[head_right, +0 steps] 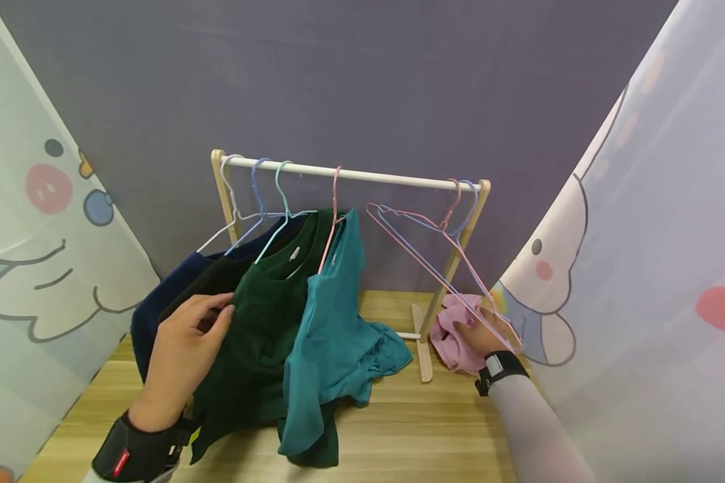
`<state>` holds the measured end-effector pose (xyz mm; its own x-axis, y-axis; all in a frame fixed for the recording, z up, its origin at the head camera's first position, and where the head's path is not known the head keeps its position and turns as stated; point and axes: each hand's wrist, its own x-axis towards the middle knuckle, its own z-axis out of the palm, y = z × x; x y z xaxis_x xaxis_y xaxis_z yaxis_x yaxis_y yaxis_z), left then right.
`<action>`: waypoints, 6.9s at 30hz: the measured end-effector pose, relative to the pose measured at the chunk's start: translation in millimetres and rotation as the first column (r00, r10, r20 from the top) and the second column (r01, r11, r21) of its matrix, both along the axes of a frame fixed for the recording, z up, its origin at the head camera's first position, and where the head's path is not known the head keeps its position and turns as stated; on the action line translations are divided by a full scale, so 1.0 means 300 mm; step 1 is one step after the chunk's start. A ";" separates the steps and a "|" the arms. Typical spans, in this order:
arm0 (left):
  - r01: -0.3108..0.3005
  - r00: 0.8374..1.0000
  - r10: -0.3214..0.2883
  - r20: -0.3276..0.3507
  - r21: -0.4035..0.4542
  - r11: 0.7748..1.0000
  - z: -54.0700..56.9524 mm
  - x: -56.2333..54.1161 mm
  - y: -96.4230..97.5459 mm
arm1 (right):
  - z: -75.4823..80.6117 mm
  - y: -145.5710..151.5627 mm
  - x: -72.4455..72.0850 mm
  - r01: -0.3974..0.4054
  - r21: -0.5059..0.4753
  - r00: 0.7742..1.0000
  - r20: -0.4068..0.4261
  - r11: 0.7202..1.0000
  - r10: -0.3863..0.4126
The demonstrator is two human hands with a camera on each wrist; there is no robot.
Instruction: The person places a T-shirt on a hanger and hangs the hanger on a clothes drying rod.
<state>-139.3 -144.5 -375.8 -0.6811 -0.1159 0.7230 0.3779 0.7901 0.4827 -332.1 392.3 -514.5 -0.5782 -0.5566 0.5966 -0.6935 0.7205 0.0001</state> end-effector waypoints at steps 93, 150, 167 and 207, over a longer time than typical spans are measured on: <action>-0.002 1.000 0.003 0.012 -0.015 1.000 0.015 0.011 0.012 | -0.087 -0.450 0.695 0.134 0.241 0.853 0.466 0.961 -0.236; -0.006 1.000 0.006 0.023 -0.007 1.000 0.004 0.009 0.005 | 0.547 -0.203 0.381 0.291 -0.360 0.943 -0.045 0.886 -0.329; -0.011 0.999 0.012 0.039 -0.012 1.000 0.003 0.013 0.004 | 0.568 -0.199 0.380 0.382 -0.431 0.905 0.353 0.817 -0.237; -0.013 1.000 0.013 0.003 -0.002 1.000 0.004 0.001 0.003 | 0.184 -0.243 0.735 0.524 -0.537 0.829 0.501 0.661 -0.249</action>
